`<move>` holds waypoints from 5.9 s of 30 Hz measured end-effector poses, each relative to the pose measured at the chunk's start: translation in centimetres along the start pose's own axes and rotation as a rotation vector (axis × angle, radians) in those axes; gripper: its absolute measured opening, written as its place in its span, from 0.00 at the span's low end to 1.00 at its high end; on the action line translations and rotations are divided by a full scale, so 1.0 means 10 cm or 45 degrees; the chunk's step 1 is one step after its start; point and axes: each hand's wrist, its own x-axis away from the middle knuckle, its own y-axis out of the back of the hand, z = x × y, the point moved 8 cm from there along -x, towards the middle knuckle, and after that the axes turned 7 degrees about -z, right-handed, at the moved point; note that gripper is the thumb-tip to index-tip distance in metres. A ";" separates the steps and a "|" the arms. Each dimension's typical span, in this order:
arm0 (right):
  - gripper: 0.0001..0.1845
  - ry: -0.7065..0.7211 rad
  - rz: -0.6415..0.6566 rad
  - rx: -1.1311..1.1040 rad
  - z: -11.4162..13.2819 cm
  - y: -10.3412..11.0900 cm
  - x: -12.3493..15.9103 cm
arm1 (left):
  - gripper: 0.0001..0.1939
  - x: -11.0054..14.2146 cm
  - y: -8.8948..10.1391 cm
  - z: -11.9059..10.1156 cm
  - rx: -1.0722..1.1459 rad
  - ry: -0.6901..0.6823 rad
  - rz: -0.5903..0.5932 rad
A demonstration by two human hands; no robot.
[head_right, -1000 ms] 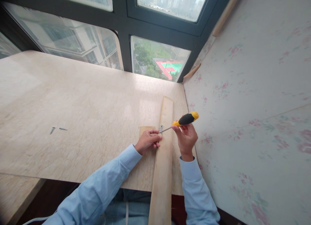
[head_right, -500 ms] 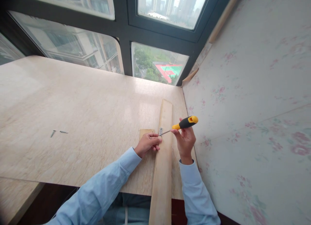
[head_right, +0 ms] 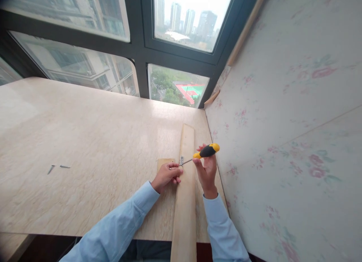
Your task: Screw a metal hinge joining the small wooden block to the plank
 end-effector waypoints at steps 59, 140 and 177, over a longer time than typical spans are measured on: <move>0.27 -0.207 -0.124 0.385 0.55 0.16 -0.19 | 0.12 0.00 -0.01 -0.02 -0.009 -0.009 -0.003; 0.31 -0.159 -0.171 0.133 0.35 -0.03 -0.11 | 0.11 0.00 0.00 -0.02 -0.044 -0.007 -0.013; 0.27 -0.075 -0.425 0.166 0.44 0.17 -0.12 | 0.12 -0.02 0.00 0.00 -0.034 -0.016 0.002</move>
